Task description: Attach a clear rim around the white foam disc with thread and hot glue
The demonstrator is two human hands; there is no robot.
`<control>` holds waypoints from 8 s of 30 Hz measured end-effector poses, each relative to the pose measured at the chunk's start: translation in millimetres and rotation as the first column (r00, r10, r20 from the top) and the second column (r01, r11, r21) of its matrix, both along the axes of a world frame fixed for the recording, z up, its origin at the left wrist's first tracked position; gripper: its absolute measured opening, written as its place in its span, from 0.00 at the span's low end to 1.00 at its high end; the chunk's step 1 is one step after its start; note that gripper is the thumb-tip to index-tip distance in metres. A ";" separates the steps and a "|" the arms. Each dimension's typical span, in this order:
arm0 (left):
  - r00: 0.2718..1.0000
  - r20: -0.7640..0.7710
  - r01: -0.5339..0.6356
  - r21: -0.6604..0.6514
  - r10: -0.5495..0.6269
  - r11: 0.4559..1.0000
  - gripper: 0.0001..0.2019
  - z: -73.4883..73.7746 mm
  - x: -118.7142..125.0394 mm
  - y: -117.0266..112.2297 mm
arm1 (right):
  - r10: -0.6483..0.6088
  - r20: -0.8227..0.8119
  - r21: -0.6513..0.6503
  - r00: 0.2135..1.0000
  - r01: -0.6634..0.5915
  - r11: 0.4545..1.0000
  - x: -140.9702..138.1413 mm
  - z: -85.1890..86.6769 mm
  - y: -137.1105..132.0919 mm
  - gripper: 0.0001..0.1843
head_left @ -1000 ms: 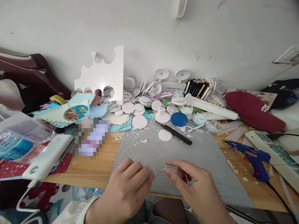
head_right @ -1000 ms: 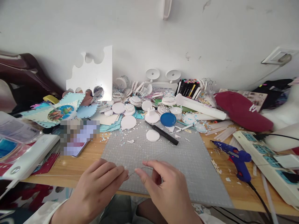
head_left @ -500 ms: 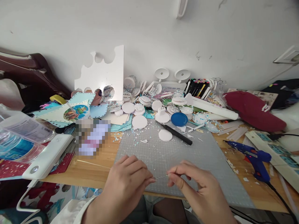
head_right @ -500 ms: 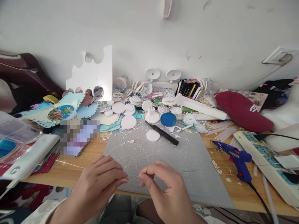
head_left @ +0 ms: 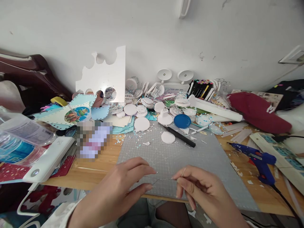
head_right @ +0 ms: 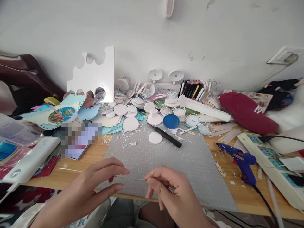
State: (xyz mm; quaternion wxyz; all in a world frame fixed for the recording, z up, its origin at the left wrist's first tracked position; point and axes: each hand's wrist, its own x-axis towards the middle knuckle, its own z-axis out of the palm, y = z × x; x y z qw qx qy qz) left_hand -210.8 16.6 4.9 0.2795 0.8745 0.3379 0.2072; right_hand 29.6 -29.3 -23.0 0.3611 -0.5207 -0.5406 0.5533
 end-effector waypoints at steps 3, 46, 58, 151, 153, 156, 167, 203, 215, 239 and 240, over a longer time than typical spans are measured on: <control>0.999 -0.005 0.047 0.131 -0.047 0.990 0.11 -2.4 -2.0 -0.9 | -0.001 -0.105 -0.143 0.994 -0.014 0.990 -0.6 2.2 2.7 0.19; 0.997 0.026 -0.069 0.019 0.068 0.997 0.10 -10.2 4.7 5.1 | -0.300 0.665 0.746 0.684 -0.597 0.295 0.7 2.0 -5.1 0.17; 0.994 -0.087 -0.029 0.400 0.069 0.916 0.10 -13.4 1.1 7.6 | 0.134 0.346 0.255 0.929 -0.230 0.939 2.4 -1.2 8.0 0.09; 0.996 -0.009 -0.044 0.794 0.083 0.607 0.10 -74.9 5.0 108.3 | -0.364 0.402 0.789 0.840 -0.116 0.603 -2.3 -73.2 120.1 0.10; 0.996 0.007 -0.061 0.749 0.084 0.659 0.08 -73.7 7.2 106.0 | -0.419 0.400 0.841 0.815 -0.145 0.521 -2.7 -74.5 120.3 0.12; 0.987 0.090 -0.158 0.609 0.130 0.777 0.06 -67.4 12.4 101.1 | -0.503 0.379 0.905 0.776 -0.199 0.375 -1.0 -75.5 119.8 0.13; 0.977 0.099 -0.138 -0.371 0.187 0.918 0.10 -17.2 9.9 102.8 | -0.610 0.339 0.929 0.717 -0.358 0.095 16.5 -64.7 107.0 0.15; 0.975 -0.207 0.135 0.837 0.079 0.530 0.10 -32.3 1.2 90.0 | -0.048 0.413 0.444 0.910 -0.155 0.883 12.4 -55.1 115.0 0.03; 0.985 -0.169 0.133 0.883 0.039 0.450 0.12 -38.2 -0.7 89.6 | -0.090 0.393 0.428 0.915 -0.095 0.899 11.0 -55.7 115.7 0.06; 0.987 -0.156 0.124 0.865 0.026 0.486 0.14 -41.4 -3.8 88.0 | -0.126 0.436 0.617 0.891 -0.194 0.763 6.2 -58.0 109.5 0.07; 0.987 -0.154 0.116 0.865 0.039 0.488 0.14 -41.2 -4.4 88.5 | -0.120 0.427 0.618 0.896 -0.192 0.763 6.0 -57.2 109.1 0.06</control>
